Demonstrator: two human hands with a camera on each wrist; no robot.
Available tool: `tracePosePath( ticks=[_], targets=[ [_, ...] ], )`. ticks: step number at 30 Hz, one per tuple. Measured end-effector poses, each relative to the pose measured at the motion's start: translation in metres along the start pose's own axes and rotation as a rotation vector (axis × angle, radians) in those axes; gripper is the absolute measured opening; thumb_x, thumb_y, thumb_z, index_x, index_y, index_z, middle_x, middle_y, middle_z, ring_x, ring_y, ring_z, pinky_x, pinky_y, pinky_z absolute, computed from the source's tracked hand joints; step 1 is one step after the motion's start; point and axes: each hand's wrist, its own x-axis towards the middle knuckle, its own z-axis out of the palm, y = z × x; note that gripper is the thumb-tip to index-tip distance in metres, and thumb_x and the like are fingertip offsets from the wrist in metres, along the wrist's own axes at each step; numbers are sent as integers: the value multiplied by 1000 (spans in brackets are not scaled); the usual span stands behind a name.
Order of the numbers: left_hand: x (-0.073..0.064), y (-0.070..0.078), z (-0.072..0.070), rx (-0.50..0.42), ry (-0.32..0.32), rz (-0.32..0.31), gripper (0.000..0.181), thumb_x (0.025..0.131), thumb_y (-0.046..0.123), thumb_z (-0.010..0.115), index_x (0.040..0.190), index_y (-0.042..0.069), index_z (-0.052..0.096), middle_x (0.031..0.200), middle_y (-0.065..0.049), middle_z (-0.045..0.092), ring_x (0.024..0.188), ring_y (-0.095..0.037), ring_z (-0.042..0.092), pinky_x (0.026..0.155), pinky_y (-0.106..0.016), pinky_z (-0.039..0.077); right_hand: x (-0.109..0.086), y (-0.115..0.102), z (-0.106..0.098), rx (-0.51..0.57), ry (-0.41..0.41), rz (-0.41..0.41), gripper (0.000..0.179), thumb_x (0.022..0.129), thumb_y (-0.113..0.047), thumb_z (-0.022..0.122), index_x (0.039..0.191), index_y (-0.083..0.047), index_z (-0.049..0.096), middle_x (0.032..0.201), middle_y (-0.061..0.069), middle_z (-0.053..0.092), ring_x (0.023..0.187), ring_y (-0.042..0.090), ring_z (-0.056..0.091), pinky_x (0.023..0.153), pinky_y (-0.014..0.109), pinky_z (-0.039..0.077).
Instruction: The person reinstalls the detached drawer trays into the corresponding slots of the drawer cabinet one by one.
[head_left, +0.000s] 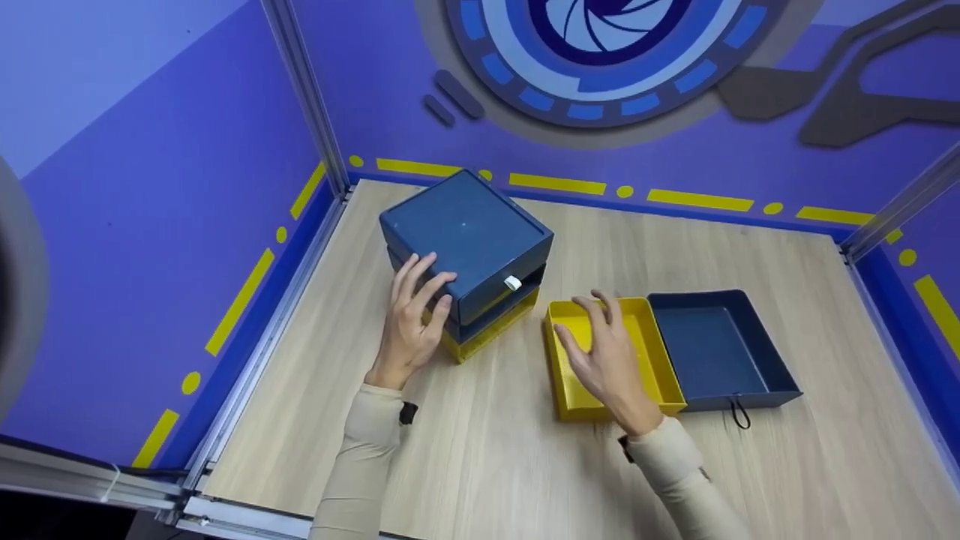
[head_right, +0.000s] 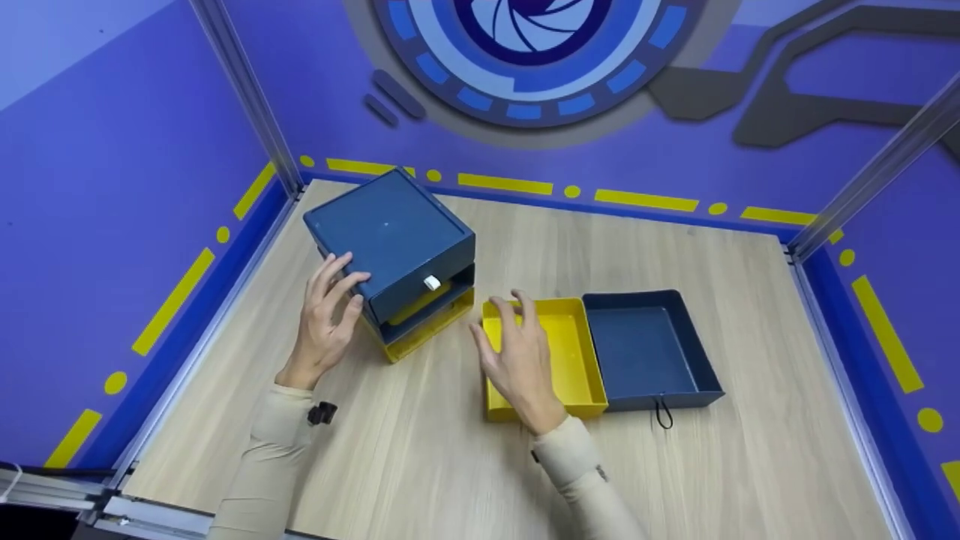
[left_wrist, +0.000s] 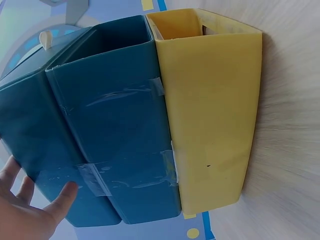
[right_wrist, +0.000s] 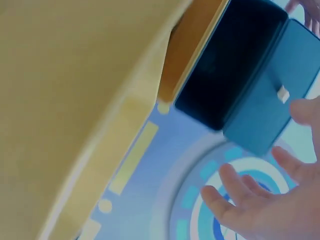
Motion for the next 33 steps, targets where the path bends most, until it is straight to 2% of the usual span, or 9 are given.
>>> tracePosePath(
  ticks=[4, 7, 9, 13, 17, 22, 33],
  targets=[
    [3, 0, 0, 8, 7, 7, 32, 104, 16, 64, 135, 19, 71, 162, -15, 50, 157, -44, 34, 125, -71, 28, -12, 17, -21, -63, -3, -16, 52, 101, -32, 75, 143, -6, 60, 157, 26, 46, 115, 47, 66, 83, 57, 60],
    [4, 0, 0, 13, 9, 1, 32, 104, 16, 64, 136, 19, 71, 162, -14, 50, 158, -43, 34, 126, -69, 27, -22, 34, -35, -118, 19, -39, 52, 100, -30, 77, 142, -4, 61, 153, 29, 49, 97, 46, 67, 66, 53, 57],
    [4, 0, 1, 15, 4, -2, 32, 105, 17, 63, 136, 20, 71, 163, -14, 50, 158, -42, 34, 126, -69, 27, -30, 47, -45, -152, 44, -50, 52, 98, -28, 79, 140, -3, 61, 150, 30, 52, 96, 46, 67, 66, 55, 57],
    [4, 0, 1, 13, -1, 5, 32, 105, 16, 64, 136, 20, 71, 163, -14, 49, 158, -42, 34, 126, -69, 28, -55, 73, -63, -193, 67, -20, 51, 96, -23, 80, 137, 2, 63, 143, 32, 57, 109, 51, 66, 80, 65, 57],
    [1, -1, 0, 6, 7, 14, 33, 105, 16, 64, 136, 21, 71, 162, -14, 49, 158, -43, 34, 126, -69, 28, -77, 96, -78, -236, 44, 74, 47, 97, -23, 79, 133, 4, 66, 137, 34, 60, 120, 55, 62, 94, 70, 51],
    [2, -2, -3, 0, 21, 20, 33, 104, 14, 64, 135, 20, 71, 162, -15, 50, 157, -43, 34, 126, -69, 28, -93, 118, -90, -318, 13, 151, 42, 101, -28, 74, 126, 5, 70, 132, 35, 62, 118, 58, 60, 97, 73, 47],
    [1, -2, 0, 2, 11, 6, 32, 103, 14, 64, 134, 19, 71, 161, -16, 50, 156, -45, 34, 125, -71, 27, -109, 142, -106, -408, 59, 226, 42, 102, -29, 71, 120, 9, 70, 143, 41, 53, 131, 61, 49, 108, 77, 36]
  ],
)
